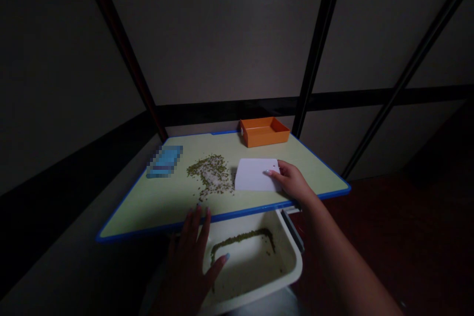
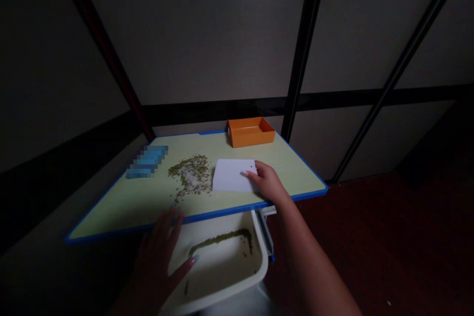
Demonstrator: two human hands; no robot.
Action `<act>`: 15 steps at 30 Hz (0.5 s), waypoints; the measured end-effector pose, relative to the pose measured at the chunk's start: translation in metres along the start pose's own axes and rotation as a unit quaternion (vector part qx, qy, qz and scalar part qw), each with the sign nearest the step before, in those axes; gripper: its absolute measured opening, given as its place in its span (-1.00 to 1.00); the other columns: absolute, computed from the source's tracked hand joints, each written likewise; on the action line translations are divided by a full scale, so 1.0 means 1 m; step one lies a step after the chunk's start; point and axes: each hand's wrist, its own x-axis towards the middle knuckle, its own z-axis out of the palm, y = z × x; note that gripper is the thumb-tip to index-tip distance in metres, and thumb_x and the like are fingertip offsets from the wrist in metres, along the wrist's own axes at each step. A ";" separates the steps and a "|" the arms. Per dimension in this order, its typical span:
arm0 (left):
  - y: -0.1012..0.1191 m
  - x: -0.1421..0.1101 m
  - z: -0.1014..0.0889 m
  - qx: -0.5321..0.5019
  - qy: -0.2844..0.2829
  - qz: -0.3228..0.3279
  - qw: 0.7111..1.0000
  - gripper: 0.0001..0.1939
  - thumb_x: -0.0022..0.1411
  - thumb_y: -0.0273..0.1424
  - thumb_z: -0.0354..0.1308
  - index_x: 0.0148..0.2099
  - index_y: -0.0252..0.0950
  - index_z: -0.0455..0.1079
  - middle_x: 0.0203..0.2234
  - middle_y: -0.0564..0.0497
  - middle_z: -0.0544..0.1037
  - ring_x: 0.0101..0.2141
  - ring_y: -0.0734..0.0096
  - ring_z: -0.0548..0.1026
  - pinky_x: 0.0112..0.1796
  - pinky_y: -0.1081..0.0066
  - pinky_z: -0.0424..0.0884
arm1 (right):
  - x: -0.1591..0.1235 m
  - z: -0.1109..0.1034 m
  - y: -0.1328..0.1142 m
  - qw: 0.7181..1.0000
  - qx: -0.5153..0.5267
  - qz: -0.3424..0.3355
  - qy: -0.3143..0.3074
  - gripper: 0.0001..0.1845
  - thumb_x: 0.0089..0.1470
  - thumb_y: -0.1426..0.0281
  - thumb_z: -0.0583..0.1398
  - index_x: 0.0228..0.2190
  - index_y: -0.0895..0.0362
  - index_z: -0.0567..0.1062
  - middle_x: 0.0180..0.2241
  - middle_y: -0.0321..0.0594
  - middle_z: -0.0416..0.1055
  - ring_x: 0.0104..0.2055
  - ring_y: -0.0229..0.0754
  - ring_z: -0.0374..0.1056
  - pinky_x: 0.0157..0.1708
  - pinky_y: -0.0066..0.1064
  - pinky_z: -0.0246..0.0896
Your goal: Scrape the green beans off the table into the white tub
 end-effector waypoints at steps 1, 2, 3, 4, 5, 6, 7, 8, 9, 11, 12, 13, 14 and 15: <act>0.000 0.000 0.000 0.000 0.000 -0.001 1.000 -0.16 0.26 -0.17 -0.02 0.41 -0.12 -0.42 0.38 -0.18 -0.07 0.34 -0.03 -0.06 0.13 -0.21 0.13 | 0.000 0.000 0.000 1.000 -0.001 -0.001 0.001 -0.61 -0.10 0.16 0.29 -0.29 0.19 0.52 -0.29 -0.10 0.56 -0.34 -0.14 0.40 -0.40 -0.37 0.25; 0.000 0.000 0.000 -0.001 0.000 -0.001 1.000 -0.15 0.25 -0.17 -0.02 0.41 -0.12 -0.42 0.38 -0.18 -0.08 0.33 -0.04 -0.06 0.12 -0.21 0.13 | 0.000 0.000 0.000 1.000 -0.002 -0.002 0.002 -0.61 -0.09 0.17 0.28 -0.28 0.19 0.52 -0.29 -0.10 0.56 -0.34 -0.14 0.41 -0.40 -0.37 0.25; 0.000 0.000 0.000 -0.003 -0.001 -0.001 1.000 -0.15 0.25 -0.15 -0.02 0.41 -0.12 -0.42 0.38 -0.19 -0.08 0.33 -0.04 -0.05 0.12 -0.21 0.14 | 0.000 0.000 0.000 1.000 -0.003 -0.002 0.003 -0.62 -0.09 0.17 0.28 -0.28 0.19 0.52 -0.29 -0.10 0.56 -0.34 -0.13 0.41 -0.39 -0.37 0.25; 0.000 0.000 -0.001 -0.005 -0.002 -0.001 1.000 -0.15 0.25 -0.14 -0.02 0.41 -0.12 -0.43 0.38 -0.18 -0.08 0.33 -0.04 -0.06 0.12 -0.21 0.14 | 0.000 0.000 0.000 1.000 -0.004 -0.002 0.004 -0.62 -0.09 0.17 0.28 -0.29 0.18 0.52 -0.29 -0.11 0.56 -0.34 -0.13 0.41 -0.39 -0.36 0.26; 0.000 0.000 -0.001 -0.008 -0.004 -0.001 1.000 -0.15 0.25 -0.14 -0.03 0.41 -0.11 -0.43 0.38 -0.17 -0.08 0.33 -0.04 -0.06 0.12 -0.21 0.14 | -0.001 0.000 -0.001 1.000 -0.003 -0.003 0.006 -0.63 -0.09 0.17 0.28 -0.29 0.18 0.52 -0.29 -0.11 0.56 -0.33 -0.13 0.41 -0.38 -0.36 0.26; 0.000 0.000 -0.002 -0.009 -0.008 0.000 1.000 -0.16 0.26 -0.14 -0.03 0.41 -0.10 -0.43 0.38 -0.16 -0.07 0.34 -0.03 -0.07 0.12 -0.21 0.14 | -0.001 0.000 -0.002 1.000 -0.002 -0.004 0.006 -0.63 -0.09 0.17 0.28 -0.29 0.18 0.52 -0.29 -0.11 0.56 -0.33 -0.12 0.41 -0.38 -0.36 0.26; 0.000 0.000 -0.002 -0.010 -0.011 0.001 1.000 -0.17 0.26 -0.14 -0.04 0.41 -0.10 -0.44 0.38 -0.15 -0.07 0.34 -0.03 -0.07 0.12 -0.22 0.14 | -0.001 0.000 -0.003 1.000 0.000 -0.005 0.005 -0.63 -0.10 0.17 0.28 -0.30 0.18 0.52 -0.29 -0.11 0.56 -0.33 -0.12 0.41 -0.37 -0.35 0.26; 0.000 0.000 -0.003 -0.010 -0.013 0.002 1.000 -0.17 0.27 -0.15 -0.04 0.41 -0.09 -0.44 0.38 -0.15 -0.06 0.34 -0.03 -0.07 0.12 -0.22 0.14 | -0.001 0.001 -0.004 1.000 0.003 -0.007 0.002 -0.63 -0.10 0.17 0.28 -0.30 0.18 0.52 -0.29 -0.11 0.56 -0.33 -0.12 0.41 -0.37 -0.35 0.26; 0.000 0.000 -0.003 -0.008 -0.013 0.002 1.000 -0.17 0.27 -0.15 -0.04 0.41 -0.09 -0.43 0.38 -0.14 -0.06 0.34 -0.03 -0.08 0.12 -0.22 0.14 | -0.002 0.001 -0.005 1.000 0.005 -0.009 0.000 -0.64 -0.10 0.17 0.28 -0.30 0.18 0.52 -0.29 -0.11 0.56 -0.33 -0.12 0.41 -0.36 -0.34 0.26; 0.001 0.000 -0.003 -0.005 -0.011 -0.001 1.000 -0.16 0.26 -0.15 -0.02 0.41 -0.09 -0.42 0.38 -0.14 -0.06 0.34 -0.03 -0.07 0.13 -0.20 0.14 | -0.002 0.001 -0.007 1.000 0.006 -0.010 -0.006 -0.64 -0.11 0.18 0.28 -0.32 0.17 0.52 -0.29 -0.11 0.56 -0.32 -0.12 0.41 -0.35 -0.33 0.26; 0.001 0.000 -0.002 -0.004 -0.010 -0.004 1.000 -0.16 0.25 -0.16 -0.01 0.41 -0.10 -0.42 0.38 -0.14 -0.06 0.34 -0.02 -0.07 0.13 -0.19 0.14 | -0.002 0.002 -0.008 1.000 0.007 -0.009 -0.007 -0.65 -0.11 0.18 0.28 -0.32 0.17 0.52 -0.29 -0.12 0.56 -0.32 -0.12 0.41 -0.34 -0.33 0.26; 0.001 0.000 -0.002 -0.004 -0.008 -0.005 1.000 -0.15 0.25 -0.16 0.00 0.41 -0.09 -0.42 0.38 -0.14 -0.05 0.34 -0.02 -0.06 0.13 -0.18 0.14 | -0.003 0.002 -0.009 1.000 0.007 -0.009 -0.008 -0.65 -0.11 0.18 0.28 -0.32 0.17 0.51 -0.29 -0.12 0.56 -0.32 -0.12 0.41 -0.34 -0.34 0.26; 0.001 0.000 -0.002 -0.005 -0.008 -0.006 1.000 -0.15 0.25 -0.17 0.00 0.41 -0.09 -0.42 0.38 -0.14 -0.05 0.34 -0.02 -0.06 0.13 -0.19 0.14 | -0.003 0.002 -0.009 1.000 0.009 -0.008 -0.007 -0.65 -0.11 0.19 0.28 -0.32 0.17 0.51 -0.30 -0.12 0.56 -0.32 -0.13 0.40 -0.34 -0.34 0.26; 0.002 0.000 -0.002 -0.006 -0.008 -0.005 1.000 -0.16 0.25 -0.17 -0.01 0.41 -0.09 -0.42 0.38 -0.13 -0.05 0.33 -0.03 -0.06 0.13 -0.20 0.14 | -0.003 0.002 -0.009 1.000 0.011 -0.006 -0.006 -0.65 -0.11 0.19 0.29 -0.32 0.18 0.51 -0.30 -0.13 0.56 -0.32 -0.13 0.40 -0.34 -0.34 0.25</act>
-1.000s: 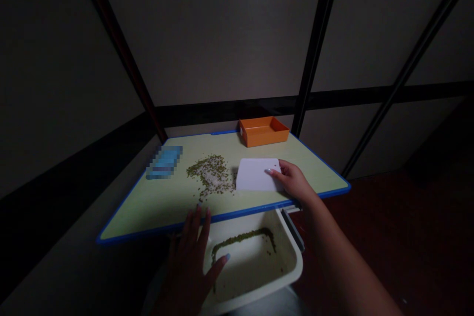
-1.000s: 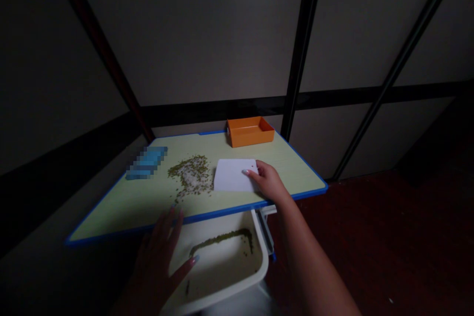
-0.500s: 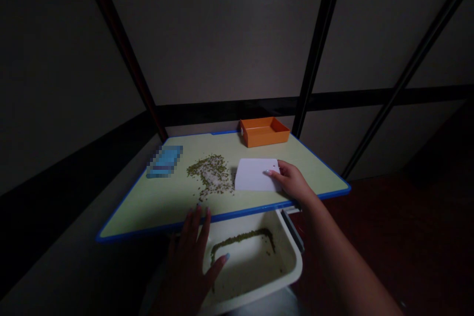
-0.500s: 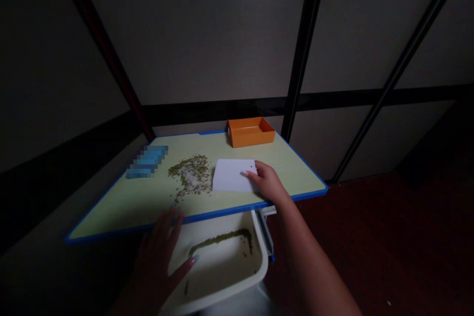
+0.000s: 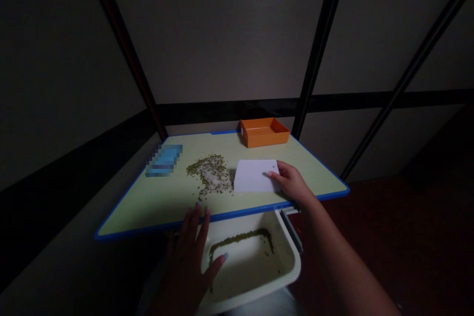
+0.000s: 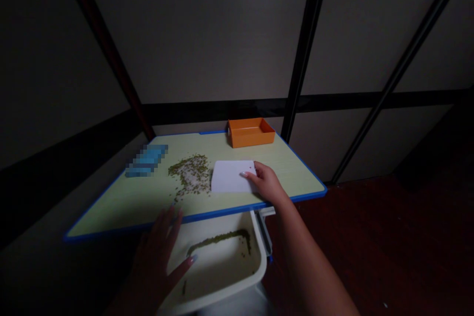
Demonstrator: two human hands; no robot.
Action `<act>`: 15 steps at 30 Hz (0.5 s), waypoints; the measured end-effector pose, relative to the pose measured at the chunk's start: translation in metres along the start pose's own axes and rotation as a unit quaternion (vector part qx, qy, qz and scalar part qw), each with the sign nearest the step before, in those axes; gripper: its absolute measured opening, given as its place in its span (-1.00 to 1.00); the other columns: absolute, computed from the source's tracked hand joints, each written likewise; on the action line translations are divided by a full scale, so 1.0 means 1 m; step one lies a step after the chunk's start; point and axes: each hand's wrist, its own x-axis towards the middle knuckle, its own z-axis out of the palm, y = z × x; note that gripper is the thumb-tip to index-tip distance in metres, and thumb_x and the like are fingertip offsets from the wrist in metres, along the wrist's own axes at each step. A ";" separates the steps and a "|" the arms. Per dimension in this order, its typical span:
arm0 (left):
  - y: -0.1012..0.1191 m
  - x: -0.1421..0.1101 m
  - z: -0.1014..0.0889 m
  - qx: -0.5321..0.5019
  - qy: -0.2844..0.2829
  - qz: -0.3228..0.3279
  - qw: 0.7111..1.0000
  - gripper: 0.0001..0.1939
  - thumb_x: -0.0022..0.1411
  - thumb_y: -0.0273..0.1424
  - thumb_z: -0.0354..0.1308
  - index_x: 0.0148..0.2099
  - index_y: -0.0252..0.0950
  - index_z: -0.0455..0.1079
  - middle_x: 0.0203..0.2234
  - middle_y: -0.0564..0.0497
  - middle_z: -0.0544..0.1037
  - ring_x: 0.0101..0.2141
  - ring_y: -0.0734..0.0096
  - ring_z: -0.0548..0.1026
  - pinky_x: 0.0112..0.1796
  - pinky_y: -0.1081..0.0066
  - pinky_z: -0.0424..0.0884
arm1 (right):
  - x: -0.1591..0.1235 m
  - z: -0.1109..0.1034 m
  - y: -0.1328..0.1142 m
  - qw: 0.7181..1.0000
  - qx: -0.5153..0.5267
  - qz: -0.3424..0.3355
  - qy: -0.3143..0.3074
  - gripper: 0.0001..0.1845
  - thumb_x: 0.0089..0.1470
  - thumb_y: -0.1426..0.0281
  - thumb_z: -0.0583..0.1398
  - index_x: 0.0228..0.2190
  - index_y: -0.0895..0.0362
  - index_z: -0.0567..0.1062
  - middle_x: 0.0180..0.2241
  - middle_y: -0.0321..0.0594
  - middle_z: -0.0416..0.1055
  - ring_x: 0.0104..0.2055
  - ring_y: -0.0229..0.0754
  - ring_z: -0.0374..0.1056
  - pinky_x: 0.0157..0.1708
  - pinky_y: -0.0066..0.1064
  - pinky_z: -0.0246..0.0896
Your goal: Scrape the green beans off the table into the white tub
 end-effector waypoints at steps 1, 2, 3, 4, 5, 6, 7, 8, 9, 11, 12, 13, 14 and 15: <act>0.000 0.000 0.000 -0.002 0.000 0.001 1.000 -0.15 0.25 -0.16 -0.01 0.41 -0.09 -0.42 0.38 -0.13 -0.05 0.33 -0.03 -0.05 0.13 -0.21 0.14 | 0.000 0.000 0.001 1.000 0.000 0.001 0.001 -0.65 -0.11 0.19 0.28 -0.31 0.18 0.51 -0.30 -0.13 0.56 -0.33 -0.13 0.40 -0.35 -0.35 0.25; 0.000 0.000 0.000 -0.002 0.000 0.001 1.000 -0.15 0.25 -0.16 -0.01 0.41 -0.08 -0.43 0.38 -0.14 -0.05 0.33 -0.04 -0.05 0.12 -0.22 0.14 | 0.000 0.000 0.001 1.000 -0.001 0.002 0.002 -0.65 -0.10 0.19 0.28 -0.31 0.18 0.51 -0.30 -0.13 0.56 -0.33 -0.14 0.40 -0.36 -0.35 0.25; 0.000 0.000 0.000 -0.002 -0.001 0.001 1.000 -0.15 0.25 -0.16 -0.01 0.41 -0.09 -0.43 0.38 -0.14 -0.05 0.33 -0.04 -0.05 0.12 -0.22 0.14 | 0.001 0.001 0.003 1.000 -0.004 0.003 0.003 -0.65 -0.10 0.19 0.28 -0.30 0.18 0.51 -0.30 -0.13 0.55 -0.33 -0.14 0.40 -0.37 -0.36 0.25; 0.000 0.000 0.000 -0.001 -0.001 0.000 1.000 -0.15 0.25 -0.16 -0.01 0.41 -0.09 -0.43 0.38 -0.14 -0.05 0.33 -0.04 -0.05 0.12 -0.22 0.14 | 0.001 0.001 0.004 1.000 -0.007 0.003 0.003 -0.64 -0.09 0.18 0.28 -0.29 0.18 0.51 -0.30 -0.13 0.55 -0.33 -0.14 0.40 -0.37 -0.36 0.24; 0.001 0.000 0.001 0.002 0.001 0.001 1.000 -0.15 0.25 -0.16 0.00 0.41 -0.09 -0.43 0.38 -0.14 -0.05 0.33 -0.03 -0.06 0.12 -0.21 0.15 | 0.002 0.001 0.005 1.000 -0.009 0.002 0.002 -0.64 -0.09 0.18 0.28 -0.29 0.18 0.51 -0.29 -0.14 0.55 -0.33 -0.14 0.40 -0.37 -0.37 0.24; 0.001 0.000 0.001 0.004 0.004 0.002 1.000 -0.15 0.25 -0.16 0.00 0.41 -0.09 -0.43 0.38 -0.14 -0.05 0.34 -0.03 -0.06 0.12 -0.21 0.15 | 0.003 0.001 0.007 1.000 -0.009 0.001 -0.001 -0.64 -0.08 0.18 0.28 -0.28 0.17 0.51 -0.29 -0.14 0.55 -0.33 -0.14 0.40 -0.37 -0.37 0.24; 0.001 0.001 0.001 0.006 0.006 0.004 1.000 -0.14 0.25 -0.17 0.00 0.41 -0.10 -0.44 0.38 -0.15 -0.05 0.33 -0.03 -0.06 0.12 -0.21 0.16 | 0.003 0.001 0.008 1.000 -0.008 -0.001 -0.003 -0.64 -0.08 0.18 0.29 -0.28 0.17 0.51 -0.29 -0.14 0.55 -0.33 -0.15 0.40 -0.37 -0.37 0.24; 0.001 0.001 0.001 0.007 0.008 0.006 1.000 -0.14 0.25 -0.17 0.00 0.41 -0.10 -0.44 0.37 -0.15 -0.04 0.33 -0.03 -0.05 0.12 -0.21 0.15 | 0.004 0.001 0.010 1.000 -0.008 -0.003 -0.006 -0.65 -0.07 0.19 0.29 -0.29 0.18 0.51 -0.30 -0.15 0.54 -0.33 -0.15 0.39 -0.37 -0.37 0.24; 0.002 0.001 0.001 0.008 0.010 0.006 1.000 -0.14 0.25 -0.18 0.00 0.41 -0.10 -0.45 0.37 -0.15 -0.04 0.33 -0.03 -0.04 0.12 -0.23 0.15 | 0.005 0.001 0.011 1.000 -0.009 -0.005 -0.009 -0.66 -0.07 0.19 0.29 -0.30 0.18 0.51 -0.31 -0.16 0.54 -0.33 -0.16 0.39 -0.36 -0.37 0.24; 0.003 0.001 0.000 0.007 0.010 0.004 1.000 -0.15 0.25 -0.19 -0.01 0.41 -0.10 -0.45 0.37 -0.14 -0.05 0.33 -0.03 -0.04 0.12 -0.25 0.13 | 0.006 0.001 0.012 1.000 -0.012 -0.010 -0.011 -0.68 -0.07 0.21 0.29 -0.32 0.17 0.51 -0.33 -0.17 0.53 -0.34 -0.17 0.38 -0.36 -0.38 0.24; 0.003 0.001 -0.001 0.005 0.009 0.003 1.000 -0.15 0.25 -0.19 -0.01 0.41 -0.10 -0.44 0.38 -0.14 -0.06 0.33 -0.04 -0.04 0.12 -0.26 0.14 | 0.006 0.001 0.012 1.000 -0.012 -0.012 -0.011 -0.69 -0.07 0.21 0.29 -0.32 0.17 0.51 -0.33 -0.17 0.53 -0.34 -0.17 0.37 -0.36 -0.38 0.23; 0.003 0.001 -0.002 0.003 0.006 0.003 1.000 -0.15 0.25 -0.18 -0.01 0.41 -0.09 -0.44 0.38 -0.14 -0.07 0.33 -0.04 -0.05 0.11 -0.26 0.14 | 0.006 0.001 0.012 1.000 -0.012 -0.014 -0.011 -0.69 -0.07 0.21 0.29 -0.32 0.17 0.51 -0.33 -0.17 0.53 -0.33 -0.17 0.37 -0.36 -0.38 0.23; 0.003 0.001 -0.002 0.001 0.002 0.004 1.000 -0.15 0.25 -0.17 -0.02 0.41 -0.10 -0.44 0.38 -0.14 -0.08 0.33 -0.04 -0.05 0.11 -0.26 0.15 | 0.006 0.001 0.012 1.000 -0.011 -0.015 -0.011 -0.69 -0.07 0.21 0.29 -0.32 0.17 0.51 -0.33 -0.18 0.52 -0.34 -0.16 0.37 -0.36 -0.38 0.23; 0.003 0.001 -0.002 0.000 -0.002 0.005 1.000 -0.15 0.26 -0.17 -0.02 0.41 -0.10 -0.45 0.38 -0.14 -0.09 0.33 -0.04 -0.06 0.11 -0.26 0.16 | 0.006 0.002 0.011 1.000 -0.011 -0.016 -0.011 -0.69 -0.08 0.21 0.29 -0.32 0.17 0.51 -0.33 -0.18 0.52 -0.34 -0.16 0.37 -0.36 -0.37 0.23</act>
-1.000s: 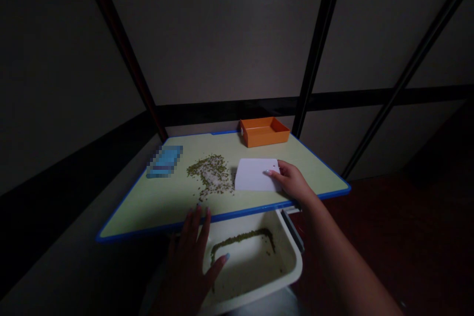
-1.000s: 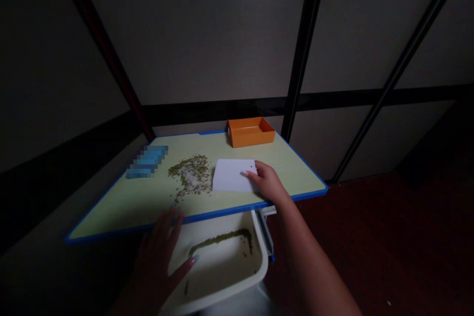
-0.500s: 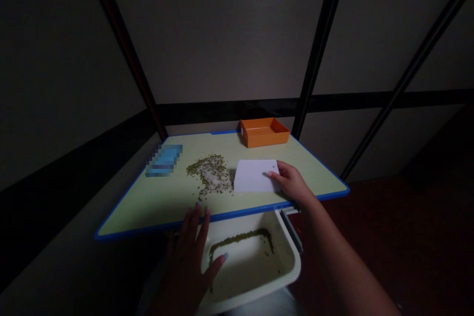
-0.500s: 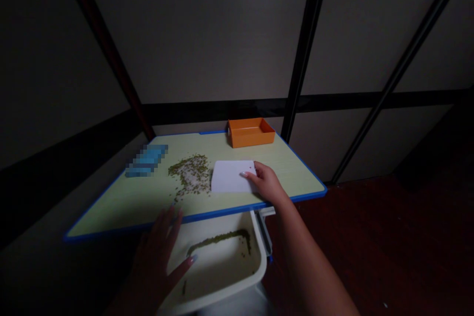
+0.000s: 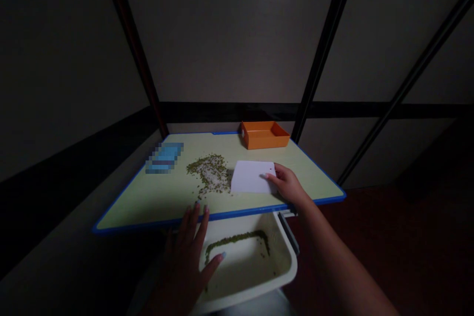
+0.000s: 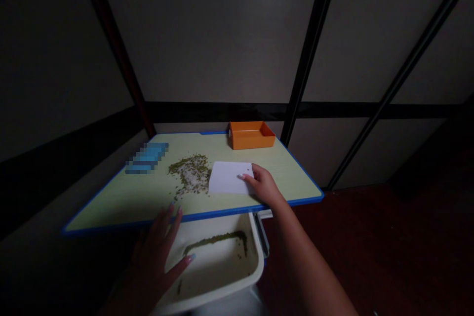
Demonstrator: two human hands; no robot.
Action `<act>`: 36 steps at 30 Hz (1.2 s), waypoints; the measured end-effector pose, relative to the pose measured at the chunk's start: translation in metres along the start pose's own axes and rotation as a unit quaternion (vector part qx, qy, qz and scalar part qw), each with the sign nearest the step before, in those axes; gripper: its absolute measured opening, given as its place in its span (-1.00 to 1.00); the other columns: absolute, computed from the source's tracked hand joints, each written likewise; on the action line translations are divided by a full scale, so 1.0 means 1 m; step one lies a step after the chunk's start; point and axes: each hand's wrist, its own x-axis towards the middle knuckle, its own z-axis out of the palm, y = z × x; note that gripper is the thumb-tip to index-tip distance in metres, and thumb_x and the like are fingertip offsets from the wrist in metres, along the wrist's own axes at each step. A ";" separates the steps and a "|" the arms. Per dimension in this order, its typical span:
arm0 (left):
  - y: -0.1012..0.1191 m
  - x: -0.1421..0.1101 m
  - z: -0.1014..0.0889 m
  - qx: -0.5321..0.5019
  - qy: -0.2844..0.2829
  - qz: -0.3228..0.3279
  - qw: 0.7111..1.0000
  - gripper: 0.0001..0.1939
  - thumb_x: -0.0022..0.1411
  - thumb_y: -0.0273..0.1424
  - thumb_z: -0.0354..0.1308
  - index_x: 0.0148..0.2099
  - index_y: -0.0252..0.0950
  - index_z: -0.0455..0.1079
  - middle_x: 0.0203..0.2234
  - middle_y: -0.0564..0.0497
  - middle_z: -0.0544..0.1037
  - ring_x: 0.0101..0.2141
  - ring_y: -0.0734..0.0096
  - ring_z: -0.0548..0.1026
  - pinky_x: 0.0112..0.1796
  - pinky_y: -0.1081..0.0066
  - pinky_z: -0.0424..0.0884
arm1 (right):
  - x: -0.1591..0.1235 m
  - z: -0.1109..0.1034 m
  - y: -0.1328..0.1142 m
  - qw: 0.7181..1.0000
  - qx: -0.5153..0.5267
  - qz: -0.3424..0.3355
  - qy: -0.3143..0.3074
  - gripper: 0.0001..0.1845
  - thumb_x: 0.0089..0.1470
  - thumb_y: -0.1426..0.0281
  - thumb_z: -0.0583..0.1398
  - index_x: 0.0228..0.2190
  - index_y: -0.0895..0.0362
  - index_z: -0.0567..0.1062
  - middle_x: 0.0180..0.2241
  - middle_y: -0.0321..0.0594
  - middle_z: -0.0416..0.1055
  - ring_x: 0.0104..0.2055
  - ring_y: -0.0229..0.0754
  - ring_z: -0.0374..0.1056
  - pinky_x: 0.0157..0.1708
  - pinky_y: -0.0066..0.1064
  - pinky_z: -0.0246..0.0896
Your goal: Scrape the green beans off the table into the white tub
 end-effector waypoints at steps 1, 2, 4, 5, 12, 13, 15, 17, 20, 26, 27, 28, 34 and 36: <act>0.000 0.000 0.000 0.000 -0.002 0.000 1.000 -0.15 0.26 -0.16 -0.02 0.41 -0.10 -0.45 0.38 -0.15 -0.10 0.33 -0.05 -0.06 0.10 -0.26 0.17 | 0.000 0.000 -0.001 1.000 0.001 -0.001 -0.001 -0.68 -0.09 0.21 0.29 -0.32 0.17 0.51 -0.34 -0.18 0.52 -0.34 -0.16 0.36 -0.36 -0.37 0.23; 0.000 0.000 0.000 0.000 -0.002 -0.001 1.000 -0.15 0.25 -0.17 -0.02 0.41 -0.10 -0.45 0.38 -0.15 -0.10 0.33 -0.05 -0.06 0.10 -0.27 0.16 | 0.000 0.000 -0.001 1.000 0.001 -0.001 -0.001 -0.68 -0.09 0.21 0.29 -0.33 0.17 0.51 -0.34 -0.18 0.52 -0.35 -0.16 0.36 -0.36 -0.37 0.23; 0.000 0.000 0.001 0.001 0.001 -0.004 1.000 -0.14 0.25 -0.17 -0.01 0.41 -0.10 -0.44 0.38 -0.15 -0.09 0.33 -0.05 -0.06 0.11 -0.27 0.16 | -0.001 0.001 -0.002 1.000 0.004 0.002 -0.005 -0.68 -0.10 0.20 0.29 -0.33 0.17 0.51 -0.35 -0.19 0.52 -0.35 -0.17 0.36 -0.37 -0.38 0.23; 0.000 0.000 0.001 0.001 0.002 -0.004 1.000 -0.14 0.24 -0.16 0.00 0.41 -0.10 -0.44 0.38 -0.15 -0.08 0.33 -0.05 -0.06 0.11 -0.27 0.15 | -0.001 0.000 -0.002 1.000 0.006 0.005 -0.008 -0.67 -0.10 0.19 0.30 -0.33 0.17 0.51 -0.35 -0.19 0.52 -0.36 -0.17 0.36 -0.37 -0.38 0.23; 0.002 0.001 -0.003 -0.012 -0.005 -0.008 1.000 -0.14 0.24 -0.18 0.00 0.41 -0.11 -0.42 0.38 -0.14 -0.10 0.33 -0.05 -0.06 0.11 -0.24 0.17 | -0.002 -0.001 -0.004 1.000 0.014 0.017 -0.016 -0.64 -0.10 0.17 0.31 -0.31 0.18 0.51 -0.36 -0.19 0.53 -0.38 -0.18 0.36 -0.40 -0.39 0.23; 0.002 0.001 -0.003 -0.012 -0.005 -0.007 1.000 -0.14 0.24 -0.18 0.01 0.41 -0.11 -0.42 0.38 -0.14 -0.09 0.33 -0.05 -0.06 0.11 -0.25 0.17 | -0.003 -0.001 -0.004 1.000 0.016 0.019 -0.017 -0.64 -0.10 0.17 0.31 -0.32 0.18 0.51 -0.37 -0.19 0.52 -0.38 -0.18 0.36 -0.40 -0.39 0.23; 0.002 0.001 -0.003 -0.012 -0.004 -0.006 1.000 -0.13 0.23 -0.18 0.01 0.41 -0.11 -0.42 0.38 -0.15 -0.09 0.33 -0.06 -0.06 0.11 -0.26 0.16 | -0.003 -0.002 -0.003 0.999 0.020 0.020 -0.018 -0.64 -0.10 0.17 0.31 -0.32 0.17 0.51 -0.36 -0.19 0.52 -0.38 -0.18 0.36 -0.40 -0.39 0.23; 0.002 0.001 -0.002 -0.012 -0.006 -0.006 1.000 -0.13 0.23 -0.17 0.01 0.41 -0.10 -0.43 0.38 -0.14 -0.09 0.33 -0.06 -0.05 0.11 -0.27 0.15 | -0.003 -0.002 -0.003 0.999 0.022 0.021 -0.017 -0.64 -0.11 0.16 0.31 -0.33 0.17 0.51 -0.37 -0.20 0.52 -0.37 -0.18 0.36 -0.40 -0.39 0.23; 0.002 0.001 -0.001 -0.010 -0.003 -0.008 1.000 -0.13 0.23 -0.18 0.01 0.41 -0.08 -0.42 0.38 -0.13 -0.09 0.33 -0.06 -0.05 0.11 -0.27 0.16 | -0.004 -0.002 -0.003 0.999 0.029 0.027 -0.014 -0.64 -0.13 0.17 0.32 -0.35 0.17 0.50 -0.38 -0.20 0.52 -0.37 -0.18 0.36 -0.39 -0.39 0.23; 0.002 0.000 -0.001 -0.005 0.006 -0.005 1.000 -0.12 0.22 -0.17 0.02 0.41 -0.10 -0.43 0.38 -0.15 -0.07 0.33 -0.04 -0.04 0.10 -0.25 0.18 | -0.005 -0.003 -0.001 0.999 0.030 0.025 -0.019 -0.66 -0.10 0.17 0.30 -0.34 0.17 0.51 -0.36 -0.20 0.52 -0.37 -0.19 0.35 -0.38 -0.39 0.21; 0.002 0.000 -0.001 -0.005 0.007 -0.004 1.000 -0.12 0.22 -0.17 0.03 0.41 -0.10 -0.43 0.38 -0.15 -0.07 0.33 -0.04 -0.04 0.10 -0.25 0.19 | -0.005 -0.004 0.000 0.999 0.027 0.023 -0.020 -0.66 -0.09 0.17 0.30 -0.34 0.17 0.51 -0.36 -0.20 0.52 -0.37 -0.18 0.35 -0.37 -0.39 0.21; 0.002 0.000 -0.001 -0.006 0.006 -0.003 1.000 -0.12 0.23 -0.17 0.02 0.41 -0.10 -0.43 0.38 -0.15 -0.07 0.33 -0.04 -0.04 0.10 -0.25 0.19 | -0.005 -0.004 0.001 0.999 0.026 0.022 -0.019 -0.66 -0.08 0.17 0.29 -0.34 0.17 0.51 -0.37 -0.21 0.51 -0.36 -0.18 0.35 -0.37 -0.39 0.20; 0.002 0.001 -0.001 -0.006 0.001 -0.003 1.000 -0.12 0.24 -0.16 0.02 0.41 -0.10 -0.43 0.38 -0.16 -0.07 0.33 -0.04 -0.04 0.10 -0.26 0.19 | -0.005 -0.005 0.001 0.999 0.029 0.030 -0.020 -0.64 -0.11 0.14 0.31 -0.35 0.16 0.49 -0.39 -0.21 0.50 -0.39 -0.19 0.34 -0.40 -0.40 0.20; 0.002 0.001 -0.002 -0.005 0.002 -0.005 1.000 -0.12 0.23 -0.17 0.02 0.41 -0.11 -0.43 0.38 -0.16 -0.07 0.33 -0.04 -0.05 0.09 -0.25 0.19 | -0.005 -0.005 -0.001 0.999 0.029 0.034 -0.026 -0.64 -0.11 0.14 0.31 -0.35 0.16 0.49 -0.41 -0.22 0.50 -0.40 -0.20 0.33 -0.42 -0.41 0.19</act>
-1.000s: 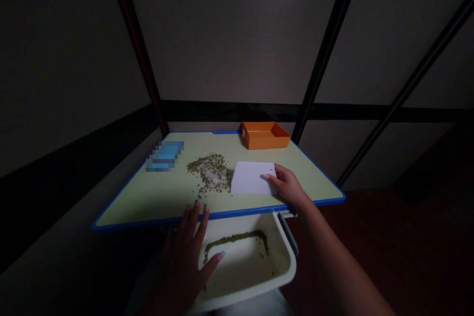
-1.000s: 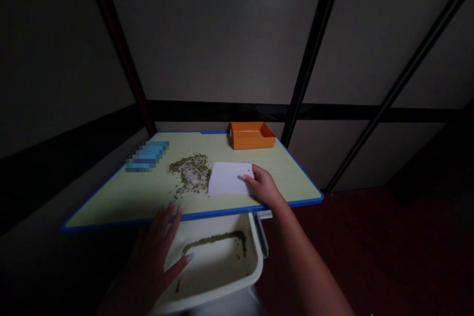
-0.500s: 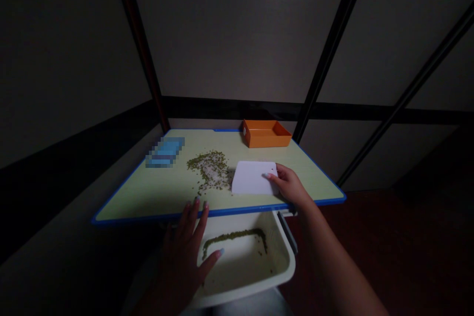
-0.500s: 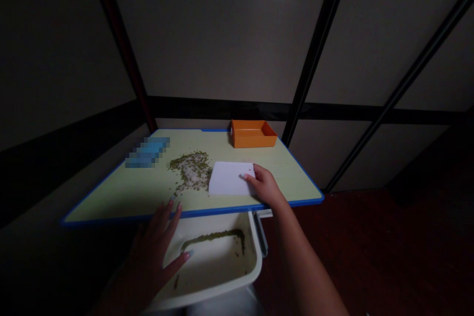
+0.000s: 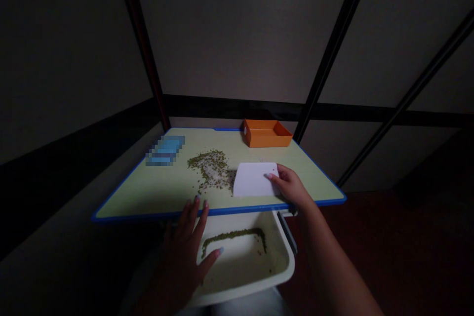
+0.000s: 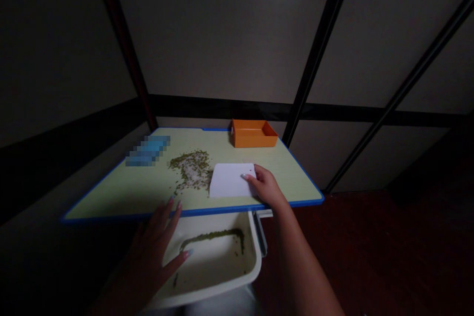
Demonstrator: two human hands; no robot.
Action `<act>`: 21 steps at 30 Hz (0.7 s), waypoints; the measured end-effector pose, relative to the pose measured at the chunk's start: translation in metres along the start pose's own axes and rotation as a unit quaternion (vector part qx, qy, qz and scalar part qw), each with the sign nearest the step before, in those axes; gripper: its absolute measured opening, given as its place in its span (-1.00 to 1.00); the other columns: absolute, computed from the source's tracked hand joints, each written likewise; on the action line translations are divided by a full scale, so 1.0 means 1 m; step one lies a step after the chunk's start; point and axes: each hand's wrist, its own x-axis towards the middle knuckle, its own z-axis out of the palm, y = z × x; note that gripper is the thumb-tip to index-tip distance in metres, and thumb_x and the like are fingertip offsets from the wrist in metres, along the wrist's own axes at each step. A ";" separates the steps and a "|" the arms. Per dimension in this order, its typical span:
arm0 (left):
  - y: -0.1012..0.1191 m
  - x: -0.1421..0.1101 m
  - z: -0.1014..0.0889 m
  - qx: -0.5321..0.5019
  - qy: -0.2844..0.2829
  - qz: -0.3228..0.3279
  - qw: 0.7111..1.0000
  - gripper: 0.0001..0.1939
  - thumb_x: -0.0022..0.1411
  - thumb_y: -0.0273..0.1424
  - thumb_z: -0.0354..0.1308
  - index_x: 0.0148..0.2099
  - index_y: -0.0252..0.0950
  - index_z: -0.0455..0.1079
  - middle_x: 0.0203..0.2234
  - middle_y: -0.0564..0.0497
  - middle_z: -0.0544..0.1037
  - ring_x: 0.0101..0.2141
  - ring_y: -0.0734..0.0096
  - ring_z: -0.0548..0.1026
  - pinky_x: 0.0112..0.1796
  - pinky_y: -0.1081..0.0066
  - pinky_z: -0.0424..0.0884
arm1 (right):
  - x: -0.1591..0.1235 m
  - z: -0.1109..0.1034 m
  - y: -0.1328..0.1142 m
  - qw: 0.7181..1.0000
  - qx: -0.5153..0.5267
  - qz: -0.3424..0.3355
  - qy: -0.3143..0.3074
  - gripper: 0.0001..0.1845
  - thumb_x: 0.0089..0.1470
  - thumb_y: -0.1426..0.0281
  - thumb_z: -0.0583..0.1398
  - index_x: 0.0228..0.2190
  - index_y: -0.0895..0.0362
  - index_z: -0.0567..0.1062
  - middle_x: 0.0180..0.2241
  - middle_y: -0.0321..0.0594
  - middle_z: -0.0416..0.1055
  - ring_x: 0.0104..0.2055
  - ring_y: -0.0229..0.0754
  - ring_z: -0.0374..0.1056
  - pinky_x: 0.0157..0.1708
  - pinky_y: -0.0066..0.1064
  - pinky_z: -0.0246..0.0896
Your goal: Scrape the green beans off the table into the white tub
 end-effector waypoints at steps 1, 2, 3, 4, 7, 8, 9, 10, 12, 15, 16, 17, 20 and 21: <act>0.000 0.000 0.000 0.000 0.000 0.000 1.000 -0.13 0.23 -0.17 0.02 0.41 -0.11 -0.42 0.38 -0.16 -0.07 0.33 -0.04 -0.04 0.10 -0.24 0.19 | 0.000 0.000 -0.001 1.000 -0.001 0.001 -0.003 -0.64 -0.11 0.14 0.31 -0.36 0.17 0.49 -0.41 -0.22 0.50 -0.41 -0.21 0.33 -0.43 -0.42 0.19; 0.000 0.000 0.000 -0.001 -0.001 0.000 1.000 -0.13 0.23 -0.17 0.02 0.41 -0.10 -0.42 0.38 -0.16 -0.07 0.33 -0.05 -0.04 0.10 -0.24 0.18 | 0.000 0.001 -0.002 1.000 -0.002 0.001 -0.005 -0.64 -0.12 0.14 0.31 -0.36 0.17 0.49 -0.42 -0.22 0.50 -0.42 -0.21 0.32 -0.44 -0.42 0.18; 0.000 0.000 0.000 -0.001 -0.002 -0.001 1.000 -0.13 0.23 -0.17 0.02 0.41 -0.10 -0.41 0.38 -0.16 -0.06 0.33 -0.05 -0.04 0.10 -0.24 0.18 | 0.000 0.001 -0.003 1.000 -0.004 0.000 -0.006 -0.64 -0.12 0.15 0.31 -0.37 0.17 0.49 -0.42 -0.22 0.50 -0.42 -0.22 0.32 -0.45 -0.43 0.18; 0.000 0.000 0.000 -0.002 -0.003 -0.002 1.000 -0.13 0.23 -0.17 0.03 0.41 -0.10 -0.41 0.38 -0.16 -0.06 0.33 -0.06 -0.04 0.11 -0.24 0.17 | 0.000 0.002 -0.003 1.000 -0.004 -0.001 -0.007 -0.64 -0.13 0.15 0.32 -0.37 0.17 0.50 -0.42 -0.22 0.50 -0.42 -0.22 0.32 -0.45 -0.43 0.19; 0.001 0.000 0.000 -0.003 -0.006 -0.007 1.000 -0.11 0.21 -0.18 0.05 0.41 -0.10 -0.39 0.38 -0.15 -0.06 0.33 -0.08 -0.03 0.12 -0.23 0.14 | 0.000 0.003 -0.005 1.000 -0.001 -0.002 -0.012 -0.64 -0.13 0.17 0.33 -0.35 0.17 0.51 -0.39 -0.21 0.52 -0.40 -0.21 0.34 -0.42 -0.41 0.21; 0.002 0.000 0.000 -0.003 -0.006 -0.008 1.000 -0.12 0.21 -0.18 0.05 0.41 -0.10 -0.39 0.38 -0.15 -0.06 0.32 -0.08 -0.03 0.12 -0.23 0.15 | 0.000 0.004 -0.005 1.000 0.002 -0.002 -0.014 -0.64 -0.13 0.17 0.33 -0.34 0.17 0.51 -0.38 -0.21 0.52 -0.39 -0.21 0.35 -0.41 -0.40 0.22; 0.002 0.000 0.000 -0.003 -0.005 -0.009 1.000 -0.12 0.21 -0.18 0.04 0.41 -0.10 -0.38 0.38 -0.14 -0.05 0.32 -0.07 -0.03 0.12 -0.23 0.15 | 0.000 0.004 -0.005 1.000 0.004 -0.003 -0.015 -0.64 -0.13 0.17 0.33 -0.33 0.16 0.51 -0.37 -0.21 0.53 -0.39 -0.20 0.35 -0.40 -0.40 0.23; 0.002 0.000 0.000 -0.003 -0.005 -0.010 1.000 -0.12 0.21 -0.17 0.04 0.41 -0.09 -0.38 0.38 -0.14 -0.05 0.32 -0.07 -0.03 0.11 -0.23 0.16 | 0.000 0.004 -0.005 1.000 0.004 -0.003 -0.016 -0.64 -0.13 0.17 0.33 -0.33 0.16 0.51 -0.37 -0.21 0.53 -0.39 -0.20 0.36 -0.40 -0.39 0.23; 0.002 0.000 0.000 -0.002 -0.005 -0.010 1.000 -0.13 0.22 -0.16 0.03 0.41 -0.10 -0.39 0.37 -0.14 -0.04 0.32 -0.08 -0.02 0.10 -0.23 0.17 | 0.000 0.004 -0.005 1.000 0.002 -0.006 -0.016 -0.64 -0.13 0.16 0.33 -0.34 0.16 0.51 -0.36 -0.20 0.53 -0.38 -0.19 0.36 -0.39 -0.38 0.24; 0.001 0.000 -0.001 0.000 -0.004 -0.005 1.000 -0.14 0.23 -0.16 0.02 0.41 -0.12 -0.39 0.37 -0.15 -0.05 0.32 -0.06 -0.02 0.11 -0.23 0.17 | 0.000 0.004 -0.003 1.000 -0.004 -0.008 -0.005 -0.64 -0.11 0.16 0.32 -0.33 0.16 0.51 -0.36 -0.19 0.52 -0.37 -0.18 0.36 -0.38 -0.38 0.24; 0.001 0.000 -0.001 0.000 -0.003 -0.004 1.000 -0.15 0.24 -0.16 0.01 0.41 -0.11 -0.39 0.37 -0.15 -0.05 0.32 -0.06 -0.02 0.11 -0.23 0.16 | 0.000 0.003 -0.002 1.000 -0.006 -0.009 0.001 -0.64 -0.10 0.16 0.32 -0.33 0.17 0.51 -0.36 -0.19 0.52 -0.37 -0.18 0.36 -0.38 -0.38 0.23; 0.001 0.000 -0.001 0.000 -0.002 -0.003 1.000 -0.15 0.24 -0.15 0.00 0.41 -0.11 -0.39 0.38 -0.15 -0.06 0.33 -0.06 -0.02 0.11 -0.23 0.16 | 0.000 0.003 -0.002 1.000 -0.007 -0.009 0.008 -0.64 -0.10 0.16 0.31 -0.34 0.17 0.50 -0.37 -0.19 0.52 -0.37 -0.18 0.36 -0.39 -0.39 0.23; 0.001 0.000 -0.002 0.000 -0.003 -0.005 1.000 -0.15 0.24 -0.14 -0.01 0.41 -0.11 -0.40 0.38 -0.14 -0.07 0.33 -0.06 -0.03 0.11 -0.24 0.16 | 0.000 0.002 0.000 1.000 -0.010 -0.006 0.016 -0.65 -0.10 0.16 0.31 -0.35 0.17 0.50 -0.37 -0.20 0.51 -0.37 -0.19 0.35 -0.40 -0.40 0.21; 0.002 0.000 -0.002 0.000 -0.005 -0.006 1.000 -0.15 0.25 -0.14 -0.01 0.41 -0.10 -0.40 0.38 -0.14 -0.07 0.33 -0.06 -0.03 0.11 -0.24 0.16 | 0.000 0.002 0.000 1.000 -0.010 -0.004 0.015 -0.64 -0.10 0.16 0.31 -0.35 0.17 0.50 -0.37 -0.20 0.51 -0.38 -0.19 0.35 -0.40 -0.40 0.21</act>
